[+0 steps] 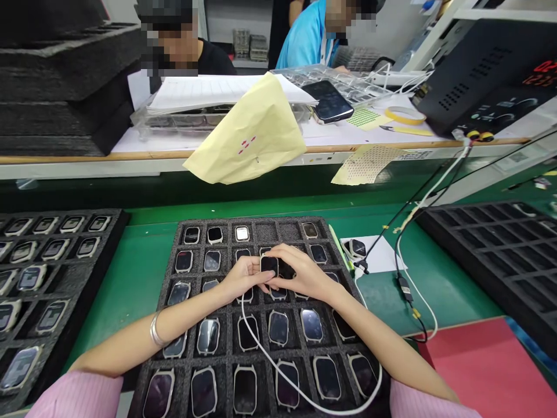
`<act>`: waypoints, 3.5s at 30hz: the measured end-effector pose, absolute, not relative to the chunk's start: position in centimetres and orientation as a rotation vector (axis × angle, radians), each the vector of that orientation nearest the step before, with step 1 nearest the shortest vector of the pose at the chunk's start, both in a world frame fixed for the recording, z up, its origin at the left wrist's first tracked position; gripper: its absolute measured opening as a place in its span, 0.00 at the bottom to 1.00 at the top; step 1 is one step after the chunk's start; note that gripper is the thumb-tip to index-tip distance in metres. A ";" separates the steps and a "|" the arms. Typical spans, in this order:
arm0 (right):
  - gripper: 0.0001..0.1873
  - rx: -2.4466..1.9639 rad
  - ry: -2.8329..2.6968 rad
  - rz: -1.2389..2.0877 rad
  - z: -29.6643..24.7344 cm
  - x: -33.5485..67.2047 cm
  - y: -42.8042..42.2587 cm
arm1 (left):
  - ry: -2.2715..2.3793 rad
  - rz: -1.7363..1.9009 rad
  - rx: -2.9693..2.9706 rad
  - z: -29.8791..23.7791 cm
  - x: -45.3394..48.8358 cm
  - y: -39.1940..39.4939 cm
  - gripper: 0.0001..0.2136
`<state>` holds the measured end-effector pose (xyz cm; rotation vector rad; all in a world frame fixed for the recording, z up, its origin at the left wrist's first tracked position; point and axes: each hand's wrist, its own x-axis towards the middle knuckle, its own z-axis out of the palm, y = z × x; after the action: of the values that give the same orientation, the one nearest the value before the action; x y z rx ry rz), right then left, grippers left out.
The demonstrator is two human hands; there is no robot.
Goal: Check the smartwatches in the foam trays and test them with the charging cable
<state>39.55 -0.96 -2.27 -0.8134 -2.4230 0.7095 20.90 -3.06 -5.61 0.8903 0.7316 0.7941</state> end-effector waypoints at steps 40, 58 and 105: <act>0.22 -0.861 -2.466 0.794 -2.2 39.9 -1.3 | 0.820 0.736 1.034 -6.1 20.9 -3.2 0.19; 0.20 -0.850 -2.472 0.750 -2.4 39.9 -1.3 | 0.816 0.730 1.028 -5.5 21.0 -3.2 0.19; 0.17 -0.940 -2.519 0.606 -0.9 40.3 -0.2 | 0.742 0.715 1.067 -5.8 20.9 -2.6 0.22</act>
<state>40.32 -0.17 -0.88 -0.9400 -2.5193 0.6055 20.87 -2.59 -5.82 1.0670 0.7423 0.7152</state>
